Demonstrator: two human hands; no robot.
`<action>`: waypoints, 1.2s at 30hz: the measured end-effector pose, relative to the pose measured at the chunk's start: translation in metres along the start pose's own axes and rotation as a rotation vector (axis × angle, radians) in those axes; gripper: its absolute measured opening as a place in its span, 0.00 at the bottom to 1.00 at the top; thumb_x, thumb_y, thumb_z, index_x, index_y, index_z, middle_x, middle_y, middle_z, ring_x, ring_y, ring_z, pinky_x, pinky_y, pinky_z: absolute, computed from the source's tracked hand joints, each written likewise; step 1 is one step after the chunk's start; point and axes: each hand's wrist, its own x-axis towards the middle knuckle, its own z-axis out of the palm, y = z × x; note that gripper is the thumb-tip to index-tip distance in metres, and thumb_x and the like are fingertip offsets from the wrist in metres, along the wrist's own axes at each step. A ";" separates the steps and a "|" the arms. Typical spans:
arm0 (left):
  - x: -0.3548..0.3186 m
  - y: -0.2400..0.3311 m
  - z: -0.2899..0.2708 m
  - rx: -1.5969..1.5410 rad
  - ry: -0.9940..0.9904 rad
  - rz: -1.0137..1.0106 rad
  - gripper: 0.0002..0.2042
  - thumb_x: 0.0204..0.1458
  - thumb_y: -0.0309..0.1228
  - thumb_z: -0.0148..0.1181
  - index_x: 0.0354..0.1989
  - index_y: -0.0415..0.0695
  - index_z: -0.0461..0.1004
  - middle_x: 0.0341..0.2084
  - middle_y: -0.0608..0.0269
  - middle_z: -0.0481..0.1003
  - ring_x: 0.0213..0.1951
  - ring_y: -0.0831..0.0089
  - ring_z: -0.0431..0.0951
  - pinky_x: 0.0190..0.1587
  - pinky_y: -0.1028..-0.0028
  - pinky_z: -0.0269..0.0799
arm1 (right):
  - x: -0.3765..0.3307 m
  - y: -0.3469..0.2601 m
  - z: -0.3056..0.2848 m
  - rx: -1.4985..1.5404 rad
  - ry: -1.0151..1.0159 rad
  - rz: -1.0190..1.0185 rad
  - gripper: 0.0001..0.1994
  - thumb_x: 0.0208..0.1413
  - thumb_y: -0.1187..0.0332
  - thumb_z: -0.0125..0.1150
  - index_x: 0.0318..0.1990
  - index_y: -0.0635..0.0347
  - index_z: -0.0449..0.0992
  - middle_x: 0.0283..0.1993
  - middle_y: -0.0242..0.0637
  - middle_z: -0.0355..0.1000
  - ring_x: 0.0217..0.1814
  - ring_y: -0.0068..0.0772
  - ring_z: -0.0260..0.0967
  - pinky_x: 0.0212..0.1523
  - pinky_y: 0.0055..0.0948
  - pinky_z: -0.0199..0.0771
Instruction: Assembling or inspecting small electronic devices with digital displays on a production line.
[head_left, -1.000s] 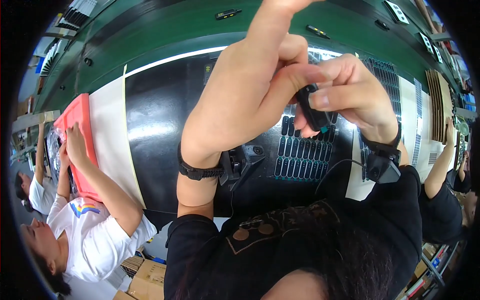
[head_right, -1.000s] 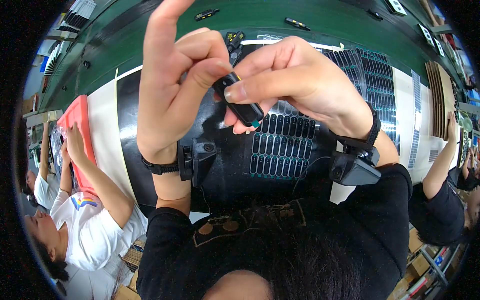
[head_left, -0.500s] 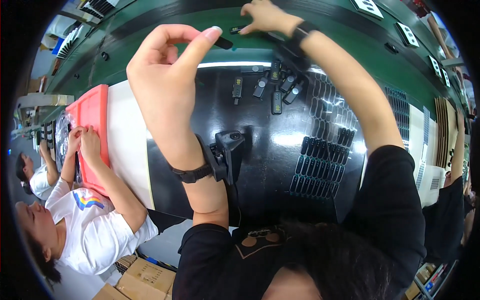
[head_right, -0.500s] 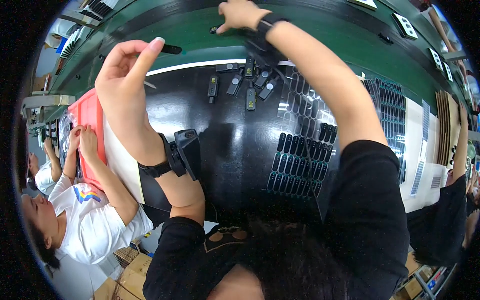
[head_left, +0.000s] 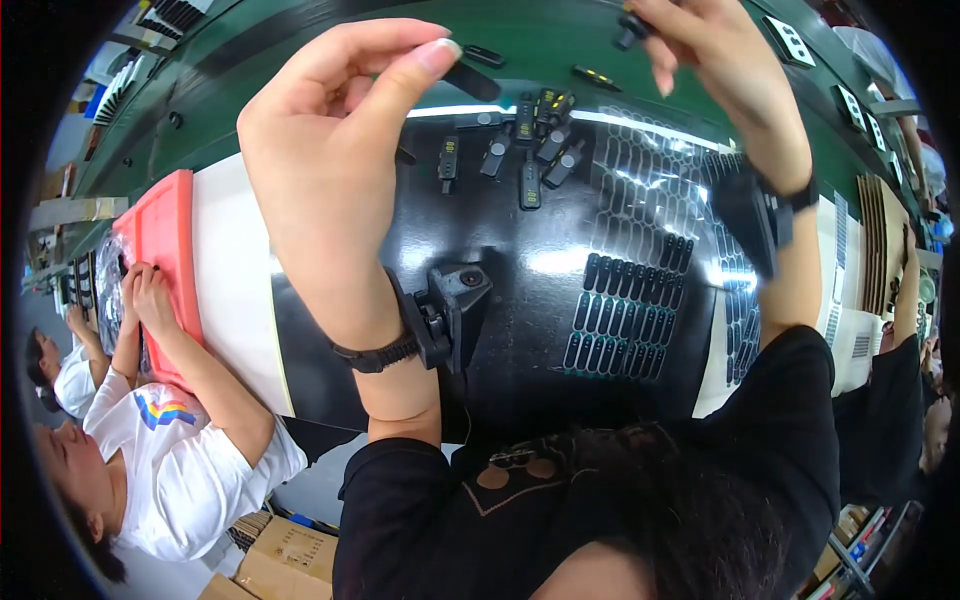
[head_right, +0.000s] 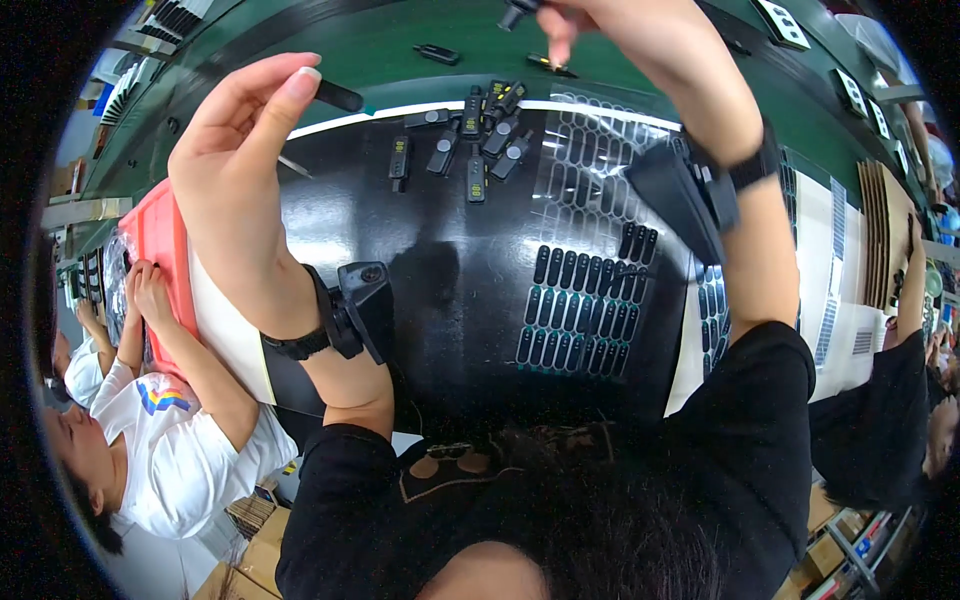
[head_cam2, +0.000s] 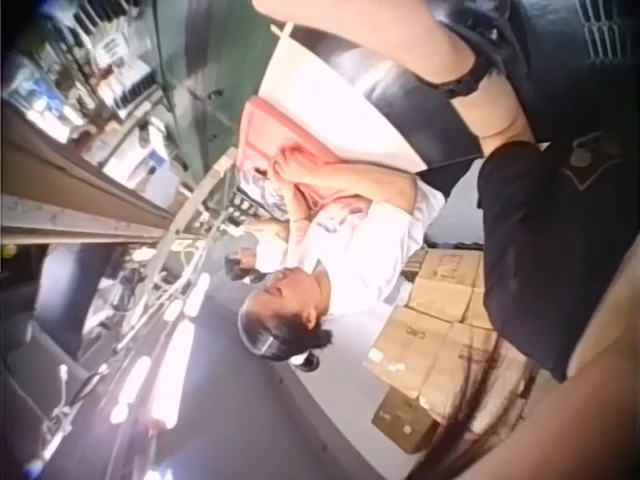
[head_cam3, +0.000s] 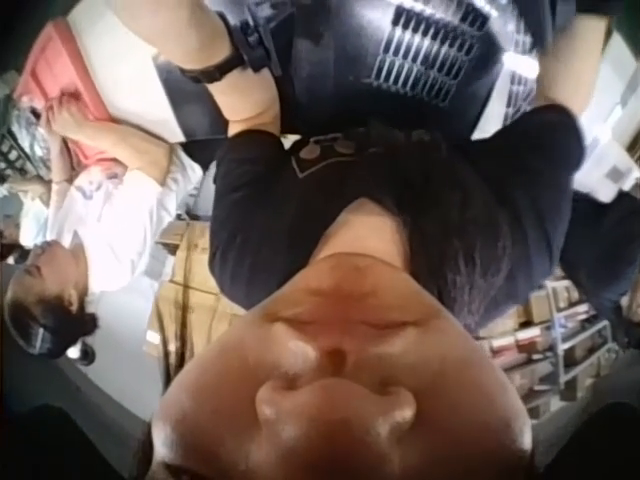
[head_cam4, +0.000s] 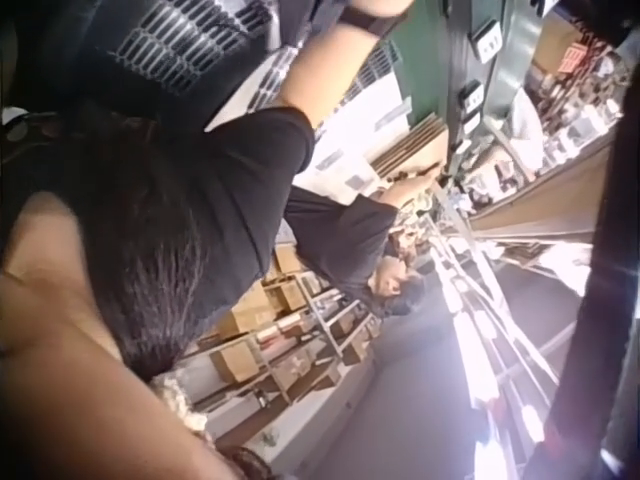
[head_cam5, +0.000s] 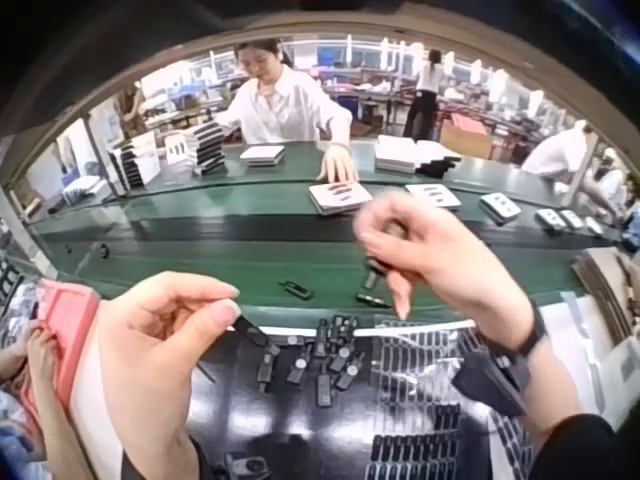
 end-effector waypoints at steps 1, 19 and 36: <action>-0.003 0.003 0.004 -0.002 -0.021 -0.016 0.06 0.40 0.20 0.57 0.28 0.34 0.71 0.23 0.63 0.72 0.26 0.83 0.70 0.33 0.88 0.63 | -0.017 0.001 0.000 -0.001 0.129 0.100 0.07 0.50 0.73 0.49 0.37 0.60 0.64 0.20 0.32 0.65 0.15 0.19 0.62 0.18 0.16 0.65; -0.035 0.026 0.060 -0.541 -0.082 -0.091 0.07 0.36 0.14 0.56 0.21 0.38 0.65 0.20 0.62 0.69 0.24 0.78 0.69 0.30 0.84 0.62 | -0.085 -0.010 0.051 -0.365 0.376 -0.315 0.18 0.35 0.86 0.59 0.38 0.75 0.65 0.35 0.46 0.68 0.34 0.34 0.69 0.33 0.26 0.74; -0.032 0.019 0.060 -0.215 -0.138 0.177 0.08 0.35 0.13 0.57 0.21 0.37 0.65 0.18 0.63 0.69 0.23 0.80 0.67 0.28 0.86 0.61 | -0.086 -0.014 0.051 -0.580 0.388 -0.394 0.19 0.34 0.85 0.60 0.38 0.75 0.65 0.37 0.46 0.68 0.35 0.32 0.69 0.36 0.24 0.72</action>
